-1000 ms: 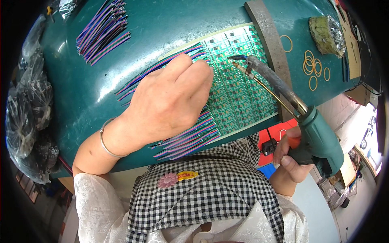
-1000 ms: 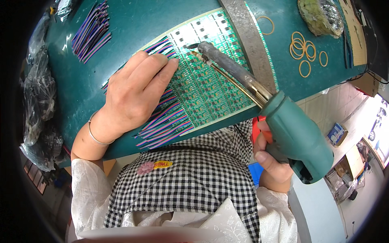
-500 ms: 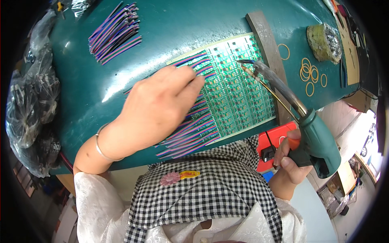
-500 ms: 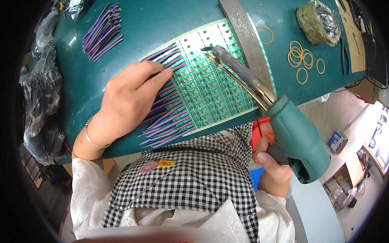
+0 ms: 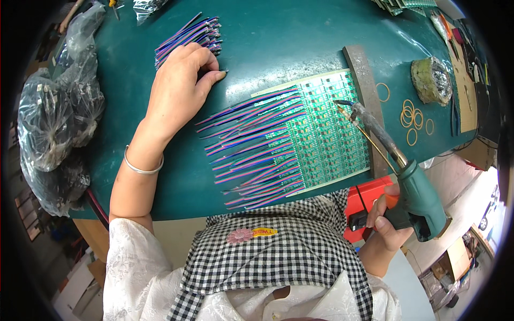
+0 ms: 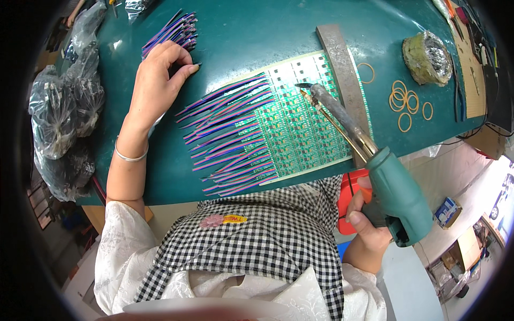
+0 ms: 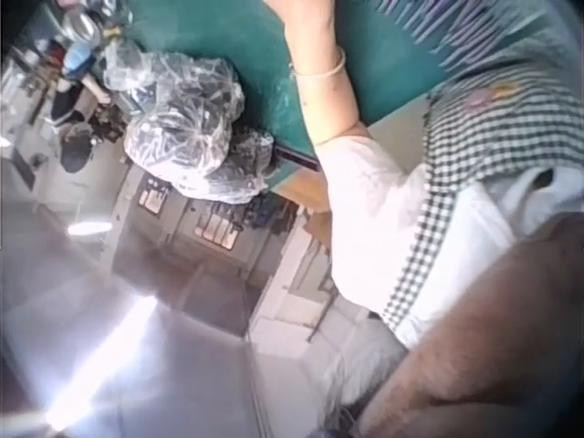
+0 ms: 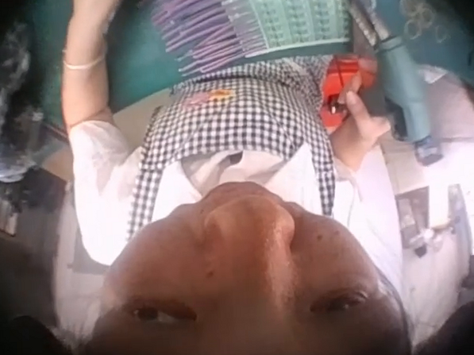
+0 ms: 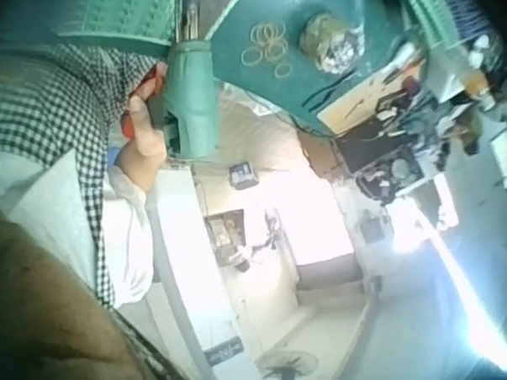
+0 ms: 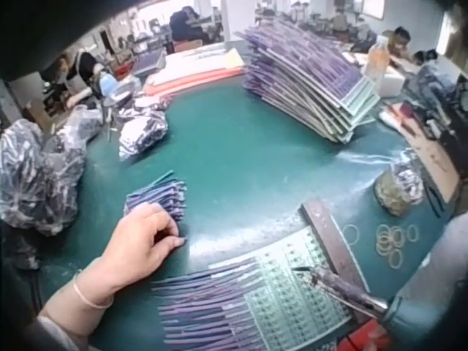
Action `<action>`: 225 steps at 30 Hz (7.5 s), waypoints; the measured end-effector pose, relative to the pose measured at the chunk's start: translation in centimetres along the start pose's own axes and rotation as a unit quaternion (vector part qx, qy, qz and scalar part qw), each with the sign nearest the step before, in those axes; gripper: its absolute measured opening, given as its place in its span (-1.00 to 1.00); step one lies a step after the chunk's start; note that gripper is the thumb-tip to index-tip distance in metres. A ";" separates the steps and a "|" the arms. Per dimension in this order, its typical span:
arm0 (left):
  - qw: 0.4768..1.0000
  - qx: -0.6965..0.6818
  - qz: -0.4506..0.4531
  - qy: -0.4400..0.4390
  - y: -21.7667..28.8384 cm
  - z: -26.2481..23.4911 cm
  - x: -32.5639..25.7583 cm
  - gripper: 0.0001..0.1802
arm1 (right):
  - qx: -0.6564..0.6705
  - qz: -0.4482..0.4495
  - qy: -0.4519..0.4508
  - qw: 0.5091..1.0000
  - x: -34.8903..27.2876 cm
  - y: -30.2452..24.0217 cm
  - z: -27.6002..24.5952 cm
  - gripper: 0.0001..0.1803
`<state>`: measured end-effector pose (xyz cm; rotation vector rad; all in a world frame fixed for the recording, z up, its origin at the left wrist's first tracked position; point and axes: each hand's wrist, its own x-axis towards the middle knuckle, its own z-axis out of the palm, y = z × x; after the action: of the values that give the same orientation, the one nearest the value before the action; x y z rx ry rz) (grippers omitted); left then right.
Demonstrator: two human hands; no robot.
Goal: The person solders wires onto a grid of small LED circuit boards using a soldering iron.
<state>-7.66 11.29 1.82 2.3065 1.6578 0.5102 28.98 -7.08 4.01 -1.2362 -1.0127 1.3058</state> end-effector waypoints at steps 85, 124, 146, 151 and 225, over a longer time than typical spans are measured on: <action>0.962 -0.048 0.267 0.013 8.4 4.7 -2.7 -0.80 | -0.023 0.048 0.034 0.998 -1.1 1.1 0.4 -0.46; 0.958 -0.043 0.283 0.018 8.2 4.7 -2.8 -0.76 | -0.118 0.053 -0.021 0.991 -1.8 2.0 -0.4 -0.29; 0.959 -0.026 0.280 0.015 8.5 4.2 -2.8 -0.80 | -0.012 0.046 0.027 0.999 -0.7 1.1 0.1 -0.29; 0.967 -0.031 0.250 -0.043 9.1 2.9 -2.9 -0.73 | 0.000 0.013 0.045 0.999 -1.2 1.5 -0.3 -0.29; 0.963 -0.097 0.251 0.001 8.9 5.2 -3.4 -0.65 | -0.087 0.053 0.020 0.995 -1.9 2.0 -0.2 -0.37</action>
<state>1.15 5.23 0.22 2.5602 0.9545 0.7365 28.87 -9.25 2.25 -1.4591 -1.0614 1.2895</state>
